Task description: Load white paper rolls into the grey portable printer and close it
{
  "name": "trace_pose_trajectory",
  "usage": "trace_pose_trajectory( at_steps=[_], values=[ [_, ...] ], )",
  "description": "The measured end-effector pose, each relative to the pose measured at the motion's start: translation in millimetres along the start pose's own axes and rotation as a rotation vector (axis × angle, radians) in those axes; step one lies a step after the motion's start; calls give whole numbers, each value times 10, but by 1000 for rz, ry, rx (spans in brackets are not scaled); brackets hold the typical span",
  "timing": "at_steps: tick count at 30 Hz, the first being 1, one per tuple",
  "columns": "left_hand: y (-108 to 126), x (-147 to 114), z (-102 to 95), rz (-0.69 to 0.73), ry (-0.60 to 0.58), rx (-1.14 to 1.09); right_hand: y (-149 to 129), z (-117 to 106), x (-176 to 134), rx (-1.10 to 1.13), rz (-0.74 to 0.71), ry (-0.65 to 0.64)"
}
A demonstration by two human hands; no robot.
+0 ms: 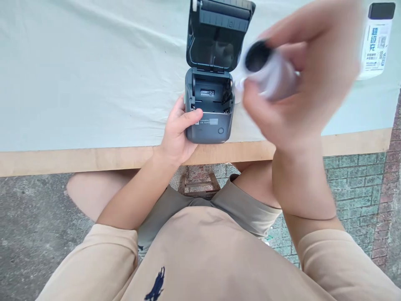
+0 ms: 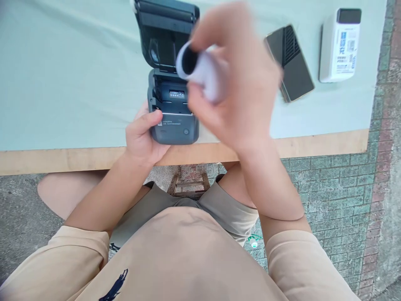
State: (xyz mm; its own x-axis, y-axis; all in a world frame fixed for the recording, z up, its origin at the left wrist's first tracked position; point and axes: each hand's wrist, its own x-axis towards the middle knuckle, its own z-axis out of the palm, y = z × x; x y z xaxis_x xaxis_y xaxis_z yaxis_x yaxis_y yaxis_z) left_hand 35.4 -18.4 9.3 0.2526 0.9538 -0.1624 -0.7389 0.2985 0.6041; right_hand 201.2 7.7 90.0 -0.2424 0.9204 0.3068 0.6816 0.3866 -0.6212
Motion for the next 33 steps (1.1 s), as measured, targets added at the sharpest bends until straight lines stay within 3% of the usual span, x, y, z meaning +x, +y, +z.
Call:
trace_pose_trajectory(
  at_steps=[5,9,15,21,27,33],
  values=[
    [-13,-20,25,6,26,35,-312,175,116,-679,-59,-270],
    [4,-33,41,-13,5,29,-293,196,160,-740,-47,-381],
    [42,-40,69,-46,25,65,-215,160,54,-650,-121,-187],
    [-4,-12,29,-17,20,61,-36,279,-71,-440,-200,106],
    [-2,-27,37,-29,62,121,105,272,-140,-301,-218,41],
    [-8,-16,17,-10,18,90,142,360,-80,-355,-251,308]
  ],
)
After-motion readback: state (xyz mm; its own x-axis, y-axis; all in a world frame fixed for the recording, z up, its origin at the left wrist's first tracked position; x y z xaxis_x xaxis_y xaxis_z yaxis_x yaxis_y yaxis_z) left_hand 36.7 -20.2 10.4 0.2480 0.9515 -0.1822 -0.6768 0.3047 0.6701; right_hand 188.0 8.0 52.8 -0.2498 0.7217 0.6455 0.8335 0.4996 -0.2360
